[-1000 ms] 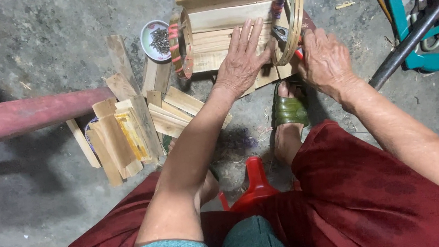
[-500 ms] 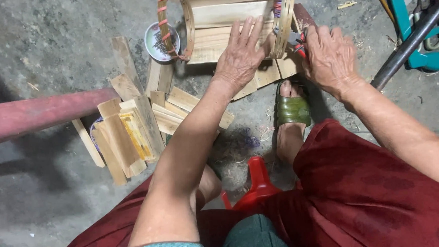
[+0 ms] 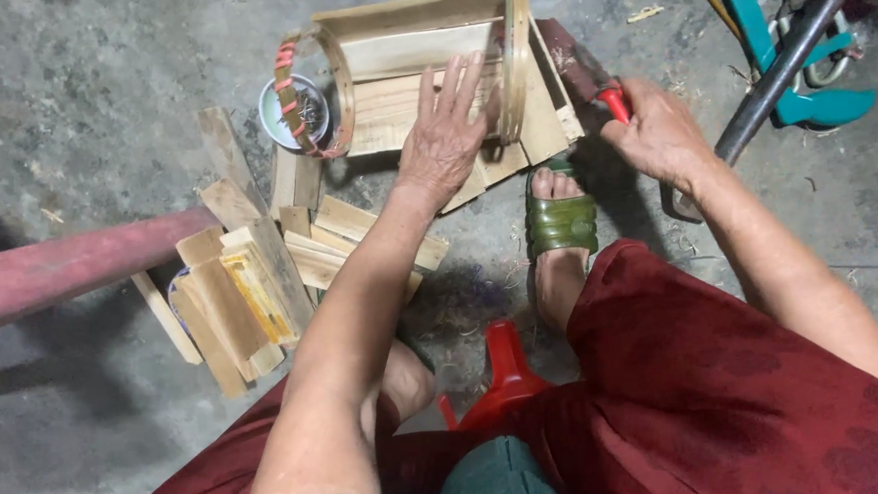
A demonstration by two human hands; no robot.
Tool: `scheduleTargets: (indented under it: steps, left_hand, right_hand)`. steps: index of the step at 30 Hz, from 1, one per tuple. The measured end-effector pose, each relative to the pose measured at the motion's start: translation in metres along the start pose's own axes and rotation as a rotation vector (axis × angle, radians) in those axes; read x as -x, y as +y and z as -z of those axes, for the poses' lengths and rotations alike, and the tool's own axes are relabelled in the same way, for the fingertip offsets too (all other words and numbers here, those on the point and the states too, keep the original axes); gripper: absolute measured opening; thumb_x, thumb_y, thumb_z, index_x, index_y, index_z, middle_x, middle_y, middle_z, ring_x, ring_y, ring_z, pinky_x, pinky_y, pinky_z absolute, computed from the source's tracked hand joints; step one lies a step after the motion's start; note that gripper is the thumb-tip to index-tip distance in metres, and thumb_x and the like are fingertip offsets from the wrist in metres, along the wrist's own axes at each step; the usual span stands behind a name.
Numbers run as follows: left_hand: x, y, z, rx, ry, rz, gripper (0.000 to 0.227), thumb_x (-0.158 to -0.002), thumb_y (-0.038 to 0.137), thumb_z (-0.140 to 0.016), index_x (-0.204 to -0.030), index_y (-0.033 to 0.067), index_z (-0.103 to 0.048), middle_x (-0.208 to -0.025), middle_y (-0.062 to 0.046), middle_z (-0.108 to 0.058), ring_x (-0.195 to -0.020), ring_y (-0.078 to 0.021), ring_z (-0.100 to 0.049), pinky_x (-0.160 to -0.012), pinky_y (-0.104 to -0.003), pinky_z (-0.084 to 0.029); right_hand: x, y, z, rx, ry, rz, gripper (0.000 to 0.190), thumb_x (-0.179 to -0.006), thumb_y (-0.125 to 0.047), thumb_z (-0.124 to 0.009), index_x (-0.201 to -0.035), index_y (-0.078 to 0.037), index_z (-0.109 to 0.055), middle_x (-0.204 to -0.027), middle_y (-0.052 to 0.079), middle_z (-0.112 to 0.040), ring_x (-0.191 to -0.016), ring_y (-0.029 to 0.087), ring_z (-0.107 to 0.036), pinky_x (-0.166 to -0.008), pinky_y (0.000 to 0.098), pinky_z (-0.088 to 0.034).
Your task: The person assembles a small wooden frame by inserting wooden slats into a circular hoop and securing them with pliers. They repeatedly adjust the slats and tighten the hoop, then remove and reposition components to fit them properly.
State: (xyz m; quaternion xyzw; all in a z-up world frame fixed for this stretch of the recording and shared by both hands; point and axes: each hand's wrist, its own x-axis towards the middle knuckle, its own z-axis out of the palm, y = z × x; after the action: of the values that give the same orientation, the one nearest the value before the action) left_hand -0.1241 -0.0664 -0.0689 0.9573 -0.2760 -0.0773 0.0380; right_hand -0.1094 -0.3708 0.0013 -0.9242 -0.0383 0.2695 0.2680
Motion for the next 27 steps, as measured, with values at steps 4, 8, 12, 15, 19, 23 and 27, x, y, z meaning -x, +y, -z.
scheduleTargets:
  steps: [4,8,12,15,19,23,27]
  left_hand:
    - [-0.003,0.009,0.03,0.022,-0.138,0.027,0.102,-0.086,-0.02,-0.051,-0.164,0.0296,-0.008,-0.171,-0.018,-0.01,-0.158,-0.0368,-0.011,-0.129,-0.06,-0.008]
    - [-0.004,0.012,0.028,0.013,-0.117,0.033,0.096,-0.085,-0.018,-0.053,-0.162,0.0206,-0.012,-0.168,-0.024,-0.012,-0.155,-0.0415,-0.013,-0.127,-0.063,-0.013]
    - [-0.002,0.011,0.028,0.031,-0.056,0.037,0.087,-0.086,-0.014,-0.054,-0.16,0.0176,-0.021,-0.167,-0.022,-0.014,-0.155,-0.0408,-0.015,-0.126,-0.064,-0.018]
    - [-0.003,0.012,0.027,0.027,-0.088,0.058,0.093,-0.086,-0.013,-0.053,-0.163,0.0236,-0.017,-0.168,-0.021,-0.011,-0.156,-0.0401,-0.012,-0.127,-0.064,-0.016]
    - [-0.003,0.013,0.03,0.003,-0.036,0.043,0.088,-0.086,-0.011,-0.055,-0.162,0.0201,-0.022,-0.167,-0.023,-0.015,-0.154,-0.0411,-0.016,-0.126,-0.065,-0.019]
    - [-0.004,0.012,0.034,0.031,-0.058,0.03,0.082,-0.09,-0.009,-0.053,-0.16,0.0183,-0.021,-0.166,-0.026,-0.017,-0.153,-0.0445,-0.015,-0.125,-0.067,-0.016]
    - [-0.003,0.013,0.036,0.023,-0.077,0.033,0.084,-0.09,-0.008,-0.053,-0.161,0.0213,-0.018,-0.166,-0.026,-0.015,-0.153,-0.044,-0.013,-0.125,-0.066,-0.015]
  right_hand:
    - [-0.001,0.046,-0.011,-0.109,0.044,-0.155,0.029,-0.095,-0.026,-0.06,-0.105,0.001,-0.06,-0.091,0.022,-0.064,-0.08,0.041,-0.06,-0.073,0.0496,-0.048]
    - [-0.007,0.078,-0.026,0.002,0.026,-0.13,0.027,-0.092,-0.015,-0.055,-0.11,0.004,-0.063,-0.107,0.029,-0.054,-0.092,0.049,-0.056,-0.085,0.0534,-0.047]
    - [0.0,0.075,-0.032,0.163,0.075,-0.084,0.04,-0.091,-0.008,-0.062,-0.127,0.009,-0.053,-0.119,0.032,-0.042,-0.099,0.054,-0.055,-0.085,0.0587,-0.049]
    - [0.005,0.044,-0.026,0.364,0.275,-0.013,0.064,-0.081,0.002,-0.068,-0.139,0.004,-0.042,-0.115,0.031,-0.04,-0.096,0.05,-0.053,-0.066,0.0573,-0.054]
    - [0.009,0.052,-0.036,0.496,0.47,0.078,0.031,-0.09,-0.005,-0.069,-0.116,0.002,-0.053,-0.109,0.023,-0.044,-0.093,0.04,-0.05,-0.069,0.0493,-0.048]
    - [0.013,0.074,-0.044,0.356,0.388,0.049,0.03,-0.087,-0.007,-0.067,-0.115,0.003,-0.067,-0.105,0.024,-0.048,-0.093,0.041,-0.049,-0.074,0.0489,-0.049]
    - [0.019,0.092,-0.041,-0.067,0.211,-0.164,0.013,-0.091,-0.007,-0.059,-0.099,0.001,-0.066,-0.097,0.019,-0.061,-0.092,0.037,-0.058,-0.086,0.0486,-0.049]
